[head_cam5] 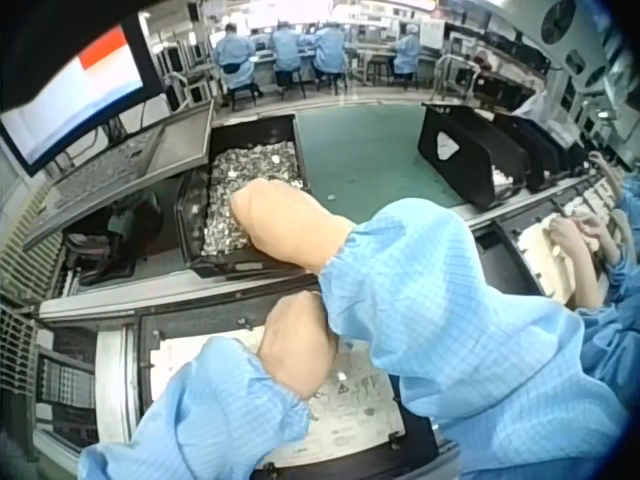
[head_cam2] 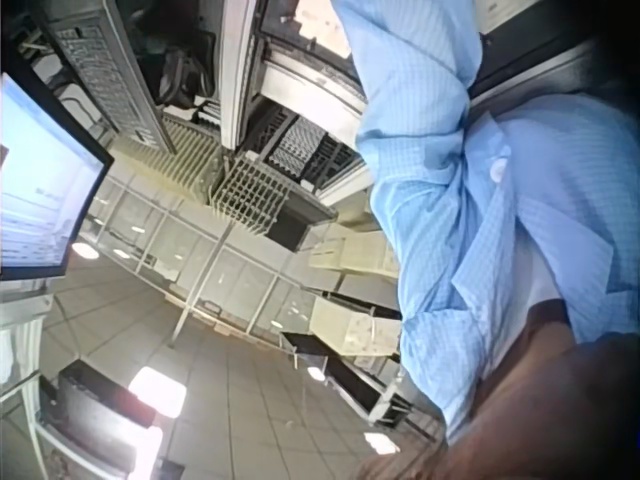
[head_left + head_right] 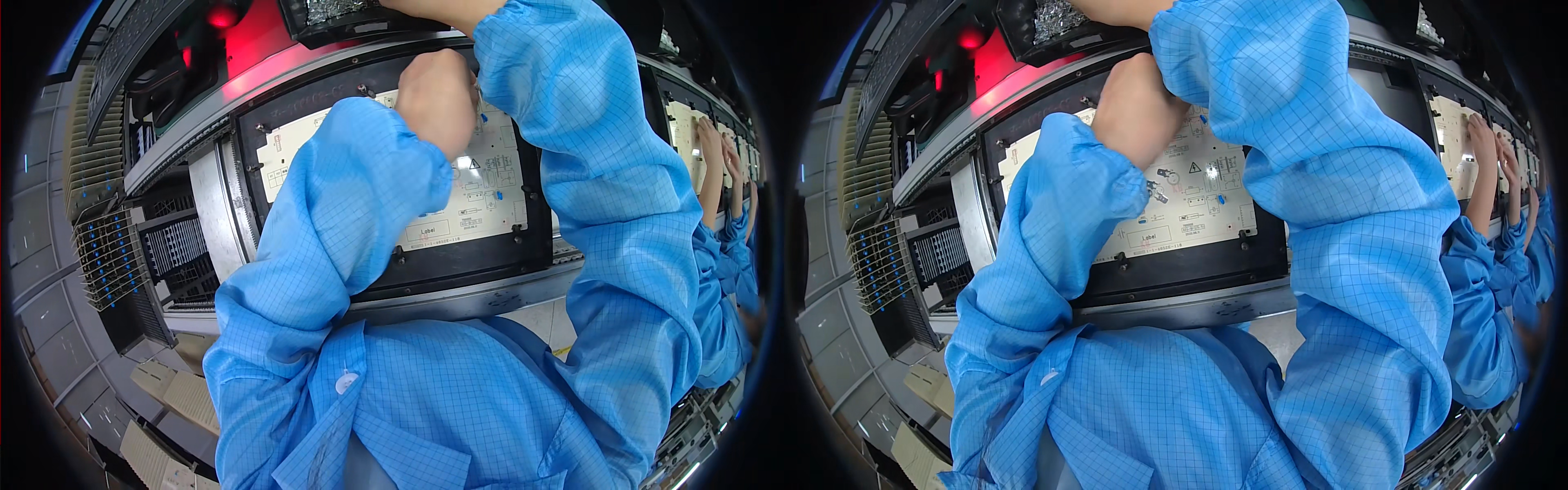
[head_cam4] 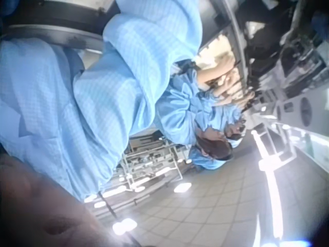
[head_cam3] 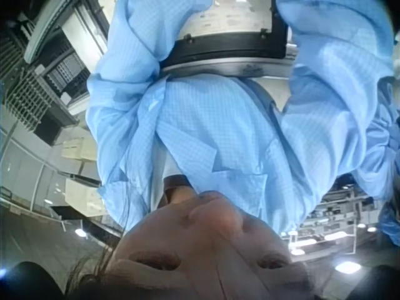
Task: Assembling electronic components onto printed circuit boards at a manual assembly station.
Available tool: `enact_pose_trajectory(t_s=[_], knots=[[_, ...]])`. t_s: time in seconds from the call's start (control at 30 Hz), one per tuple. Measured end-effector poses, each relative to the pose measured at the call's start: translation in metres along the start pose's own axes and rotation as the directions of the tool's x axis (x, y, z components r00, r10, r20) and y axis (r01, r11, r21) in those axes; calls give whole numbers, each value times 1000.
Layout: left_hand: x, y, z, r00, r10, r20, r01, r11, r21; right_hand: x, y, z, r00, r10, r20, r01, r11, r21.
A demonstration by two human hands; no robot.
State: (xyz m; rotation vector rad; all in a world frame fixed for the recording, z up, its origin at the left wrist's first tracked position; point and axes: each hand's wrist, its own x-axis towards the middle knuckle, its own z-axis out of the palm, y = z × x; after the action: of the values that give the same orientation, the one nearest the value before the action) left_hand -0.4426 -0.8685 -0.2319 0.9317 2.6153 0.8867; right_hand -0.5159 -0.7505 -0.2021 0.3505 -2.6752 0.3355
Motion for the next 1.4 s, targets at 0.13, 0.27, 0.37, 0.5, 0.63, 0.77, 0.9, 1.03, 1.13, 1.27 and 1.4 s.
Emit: enact_pose_trajectory(t_s=[0.13, 0.27, 0.37, 0.5, 0.63, 0.77, 0.9, 1.03, 1.13, 1.27, 1.4], knots=[[1, 4, 9, 995, 97, 32, -99, 992, 74, -4, -2, -3, 1000, 8, -30, -7, 999, 40], [2, 7, 9, 990, 112, 91, -119, 990, 79, -4, -1, -3, 999, 38, -1, -38, 999, 29], [0, 7, 10, 991, 108, 76, -115, 989, 89, 0, -3, -3, 1000, 6, -7, -6, 999, 39], [10, 3, 0, 978, -4, 209, -16, 996, 92, 5, -6, -1, 994, -47, -103, 58, 993, 100], [-11, -14, -30, 984, 111, 139, -96, 989, -113, 0, -7, -20, 992, 72, -101, -18, 891, 454], [-82, -74, -88, 945, 218, -244, -214, 976, 43, -58, -9, -52, 996, -85, -20, 84, 863, 498], [-178, -165, -124, 936, -308, -172, 352, 849, 394, -115, -45, -60, 894, -7, 447, -241, 834, 495], [-204, -186, -100, 933, -359, 41, 352, 928, 119, -147, -55, -66, 960, 63, 273, -188, 868, 460], [-185, -153, -96, 931, -352, 95, 338, 931, 136, -162, -93, -81, 978, 146, 151, -203, 840, 503], [-159, -142, -74, 928, -200, 314, 239, 967, -92, -161, -178, -65, 961, -13, 277, -170, 760, 627], [-143, -142, -85, 887, 252, 387, -24, 861, -508, -127, -232, -25, 999, -40, 31, 17, 846, 533]])
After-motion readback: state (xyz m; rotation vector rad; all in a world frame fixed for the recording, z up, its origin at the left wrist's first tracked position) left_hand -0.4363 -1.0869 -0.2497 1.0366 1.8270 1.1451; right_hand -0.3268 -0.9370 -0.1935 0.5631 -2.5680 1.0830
